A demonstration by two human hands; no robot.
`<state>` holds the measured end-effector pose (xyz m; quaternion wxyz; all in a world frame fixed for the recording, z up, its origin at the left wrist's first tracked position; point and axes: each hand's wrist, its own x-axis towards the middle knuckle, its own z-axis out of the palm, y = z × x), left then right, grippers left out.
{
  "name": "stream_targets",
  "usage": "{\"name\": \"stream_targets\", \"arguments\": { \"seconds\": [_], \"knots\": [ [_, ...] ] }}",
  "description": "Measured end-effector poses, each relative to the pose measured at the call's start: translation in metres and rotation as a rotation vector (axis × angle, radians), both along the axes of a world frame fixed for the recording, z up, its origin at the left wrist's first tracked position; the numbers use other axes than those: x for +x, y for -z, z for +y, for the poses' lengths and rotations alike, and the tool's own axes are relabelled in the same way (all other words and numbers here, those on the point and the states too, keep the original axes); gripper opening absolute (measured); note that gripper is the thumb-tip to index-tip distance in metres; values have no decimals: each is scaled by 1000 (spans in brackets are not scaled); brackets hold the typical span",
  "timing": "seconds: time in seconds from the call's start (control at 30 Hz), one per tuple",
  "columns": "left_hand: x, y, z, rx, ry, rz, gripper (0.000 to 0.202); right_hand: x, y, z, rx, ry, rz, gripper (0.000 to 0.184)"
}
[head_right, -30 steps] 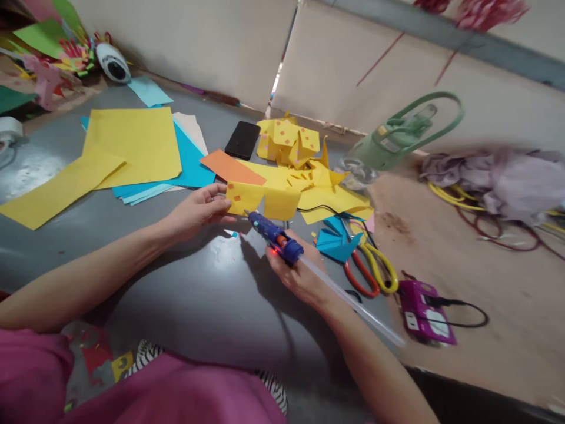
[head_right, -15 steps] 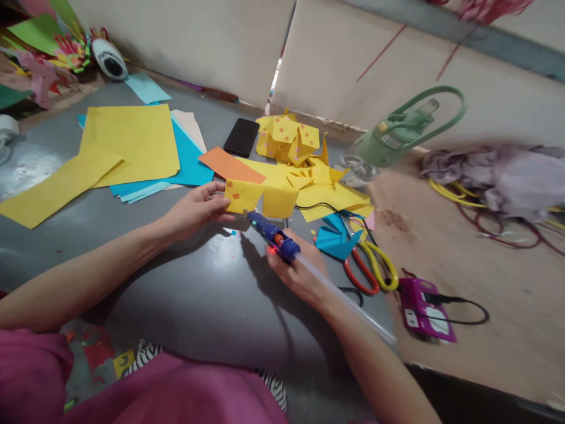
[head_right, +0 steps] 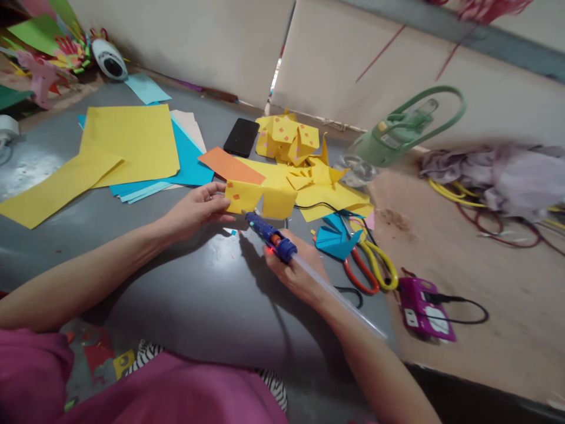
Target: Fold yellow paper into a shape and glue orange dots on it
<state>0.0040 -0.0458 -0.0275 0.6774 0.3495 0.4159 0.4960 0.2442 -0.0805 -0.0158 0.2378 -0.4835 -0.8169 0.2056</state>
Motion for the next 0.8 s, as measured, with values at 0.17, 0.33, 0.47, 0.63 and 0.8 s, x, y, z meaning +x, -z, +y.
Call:
{"name": "stream_targets", "arguments": {
  "seconds": [0.17,0.33,0.47,0.63,0.8],
  "knots": [
    [0,0,0,-13,-9,9,16,-1,-2,0,3,17,-24,20],
    [1,1,0,-14,-5,5,16,-2,-3,0,-53,36,-25,22],
    [0,1,1,-12,9,-8,16,-2,-2,0,-89,43,-22,22],
    [0,2,1,-8,7,-9,16,0,0,0,-72,31,9,22],
    [0,4,1,1,21,-16,16,3,8,1,-83,27,4,21]
  ]
}}
